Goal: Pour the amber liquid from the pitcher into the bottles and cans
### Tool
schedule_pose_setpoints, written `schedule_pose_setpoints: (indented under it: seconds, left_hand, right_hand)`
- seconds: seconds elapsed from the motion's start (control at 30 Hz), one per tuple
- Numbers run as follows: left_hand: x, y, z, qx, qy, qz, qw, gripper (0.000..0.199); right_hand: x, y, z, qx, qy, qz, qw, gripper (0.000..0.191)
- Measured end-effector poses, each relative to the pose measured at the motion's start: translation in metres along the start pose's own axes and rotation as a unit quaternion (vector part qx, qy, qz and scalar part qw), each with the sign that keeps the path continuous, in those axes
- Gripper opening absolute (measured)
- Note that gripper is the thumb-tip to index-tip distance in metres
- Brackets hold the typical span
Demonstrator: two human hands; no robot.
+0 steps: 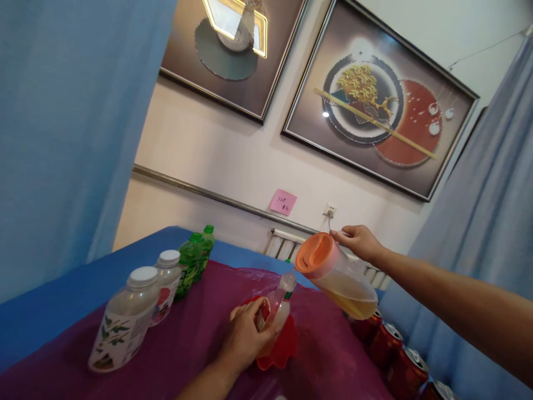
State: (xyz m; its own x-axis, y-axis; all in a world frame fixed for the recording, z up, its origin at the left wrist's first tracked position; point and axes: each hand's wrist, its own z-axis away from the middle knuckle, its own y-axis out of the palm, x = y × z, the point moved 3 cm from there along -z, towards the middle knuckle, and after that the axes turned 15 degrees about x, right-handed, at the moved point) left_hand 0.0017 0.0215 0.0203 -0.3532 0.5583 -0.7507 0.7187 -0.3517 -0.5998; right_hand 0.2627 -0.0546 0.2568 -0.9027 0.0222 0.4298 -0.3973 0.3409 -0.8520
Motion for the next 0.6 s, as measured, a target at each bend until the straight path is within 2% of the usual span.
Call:
schedule_pose_setpoints:
  seconds: [0.2,0.4,0.6]
  left_hand:
    - [0.0010,0.0012,-0.0005,0.002,0.010,0.000,1.000,0.029]
    - [0.0072,0.0035,-0.0037,0.001,0.006,0.005,1.000,0.040]
    - [0.0079,0.0038,-0.0039,0.005,0.011,-0.007,1.000,0.038]
  right_hand:
    - [0.0025,0.0008,0.0021,0.001,0.005,0.007,1.000,0.065]
    - [0.0058,0.0010,0.0034,0.002,-0.006,0.020,1.000,0.065]
    - [0.0068,0.0019,0.0026,-0.001,0.010,0.020,1.000,0.067]
